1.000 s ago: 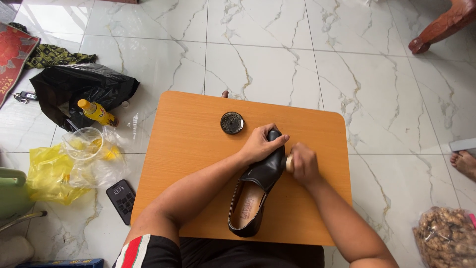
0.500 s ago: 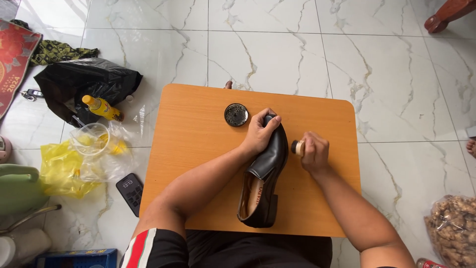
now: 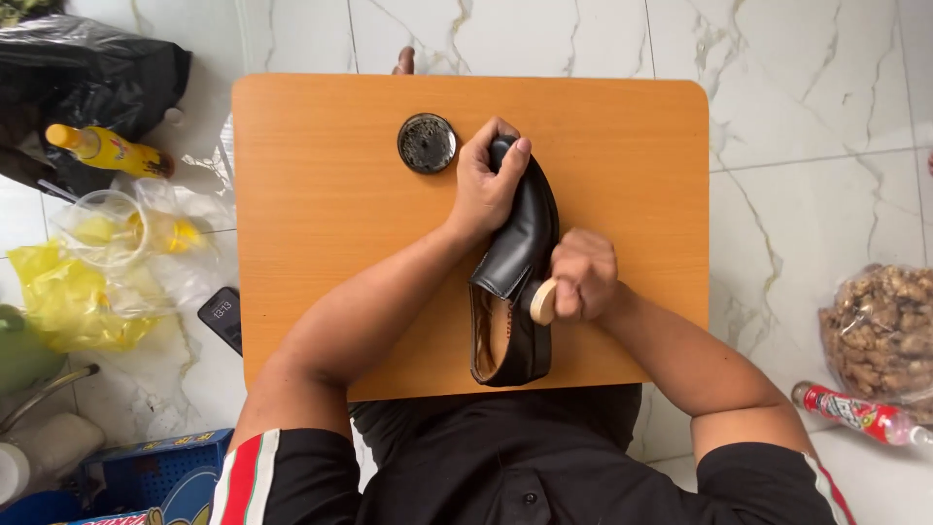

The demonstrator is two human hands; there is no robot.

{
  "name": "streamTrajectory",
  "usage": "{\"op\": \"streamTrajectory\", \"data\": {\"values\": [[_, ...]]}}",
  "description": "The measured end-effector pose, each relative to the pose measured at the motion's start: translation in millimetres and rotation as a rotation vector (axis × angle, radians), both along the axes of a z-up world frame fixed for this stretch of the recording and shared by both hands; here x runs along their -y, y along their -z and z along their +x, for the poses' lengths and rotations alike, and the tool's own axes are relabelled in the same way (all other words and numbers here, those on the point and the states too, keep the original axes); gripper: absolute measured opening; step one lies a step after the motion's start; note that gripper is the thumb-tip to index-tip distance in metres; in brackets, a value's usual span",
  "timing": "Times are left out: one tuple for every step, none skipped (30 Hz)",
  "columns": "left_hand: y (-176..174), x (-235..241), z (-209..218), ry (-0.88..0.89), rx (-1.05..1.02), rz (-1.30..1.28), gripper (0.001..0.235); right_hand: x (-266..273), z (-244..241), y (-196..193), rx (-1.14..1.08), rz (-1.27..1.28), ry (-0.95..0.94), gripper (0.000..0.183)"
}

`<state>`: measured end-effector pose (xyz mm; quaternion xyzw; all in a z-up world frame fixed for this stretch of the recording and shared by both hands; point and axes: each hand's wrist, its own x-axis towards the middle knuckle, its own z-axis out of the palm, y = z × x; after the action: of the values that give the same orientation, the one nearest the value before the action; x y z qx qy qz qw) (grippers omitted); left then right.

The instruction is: The person polishes a black leather shoe using a small brush and a tin of shoe polish. They repeatedly apply the polish to the shoe's surface and sole while holding the shoe on a small wooden table.

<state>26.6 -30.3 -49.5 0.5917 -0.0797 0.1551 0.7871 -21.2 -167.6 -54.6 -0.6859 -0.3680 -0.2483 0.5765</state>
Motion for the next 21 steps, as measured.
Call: {"op": "streamTrajectory", "data": {"values": [[-0.8,0.3,1.1,0.002,0.011,0.005,0.020,-1.7,1.2,-10.1,0.001,-0.013,-0.028,0.029],[-0.9,0.9,0.3,0.008,0.018,0.010,0.019,-3.1,0.3,-19.7,-0.002,-0.026,-0.052,0.033],[-5.6,-0.3,-3.3,0.020,0.000,0.012,0.019,1.4,3.5,-16.7,-0.020,-0.024,-0.040,0.033],[-11.3,-0.8,-4.9,0.048,-0.023,0.035,0.017,6.9,8.9,-14.9,-0.113,-0.123,0.099,0.016],[-17.9,-2.0,-6.8,0.077,-0.045,0.059,0.014,11.9,13.7,-13.7,-0.206,-0.223,0.238,0.008],[-16.6,-1.6,-6.6,0.077,-0.049,0.054,0.014,11.1,12.7,-14.2,-0.209,-0.228,0.239,0.008],[-16.0,-1.7,-6.8,0.078,-0.052,0.052,0.014,9.7,11.4,-15.4,-0.076,-0.230,0.188,0.004],[-16.1,-2.8,-5.8,0.073,-0.051,0.052,0.014,7.5,12.2,-16.7,0.061,-0.228,0.131,0.006],[-17.3,-2.3,-5.1,0.067,-0.050,0.050,0.014,7.7,7.0,-20.3,0.063,-0.230,0.125,0.006],[-17.9,-3.4,-5.6,0.079,-0.040,0.044,0.014,6.5,1.3,-22.9,0.208,-0.361,-0.034,0.005],[-18.4,-4.3,-6.3,0.090,-0.031,0.037,0.014,5.6,-4.5,-25.3,0.353,-0.488,-0.196,0.014],[-18.6,-4.8,-6.8,0.086,-0.039,0.043,0.014,3.9,3.4,-19.9,0.347,-0.480,-0.200,0.014],[-18.9,-4.9,-7.4,0.081,-0.035,0.051,0.015,2.3,11.1,-14.3,0.447,-0.383,-0.024,0.003],[-19.3,-4.4,-7.1,0.081,-0.029,0.057,0.015,1.3,19.0,-9.2,0.544,-0.287,0.158,0.017],[-17.8,-4.6,-8.3,0.082,-0.034,0.061,0.015,6.3,18.2,-9.7,0.539,-0.284,0.160,0.017],[-17.2,-3.7,-8.1,0.059,-0.033,0.067,0.015,12.4,19.1,-11.5,0.278,-0.299,0.198,0.008],[-17.0,-3.0,-8.0,0.035,-0.032,0.073,0.016,18.3,19.8,-13.8,0.016,-0.311,0.233,0.005],[-16.1,-3.0,-7.9,0.031,-0.028,0.072,0.016,20.5,12.3,-6.2,0.021,-0.311,0.230,0.005],[-15.1,-3.3,-7.7,0.027,-0.031,0.047,0.014,22.4,4.9,1.5,0.044,-0.399,0.113,0.017],[-13.3,-4.5,-8.0,0.015,-0.035,0.023,0.013,23.7,-1.6,10.1,0.068,-0.486,-0.013,0.039],[-12.2,-4.5,-10.3,0.004,-0.033,0.023,0.013,18.6,-7.6,-1.4,0.073,-0.485,-0.023,0.039]]}}
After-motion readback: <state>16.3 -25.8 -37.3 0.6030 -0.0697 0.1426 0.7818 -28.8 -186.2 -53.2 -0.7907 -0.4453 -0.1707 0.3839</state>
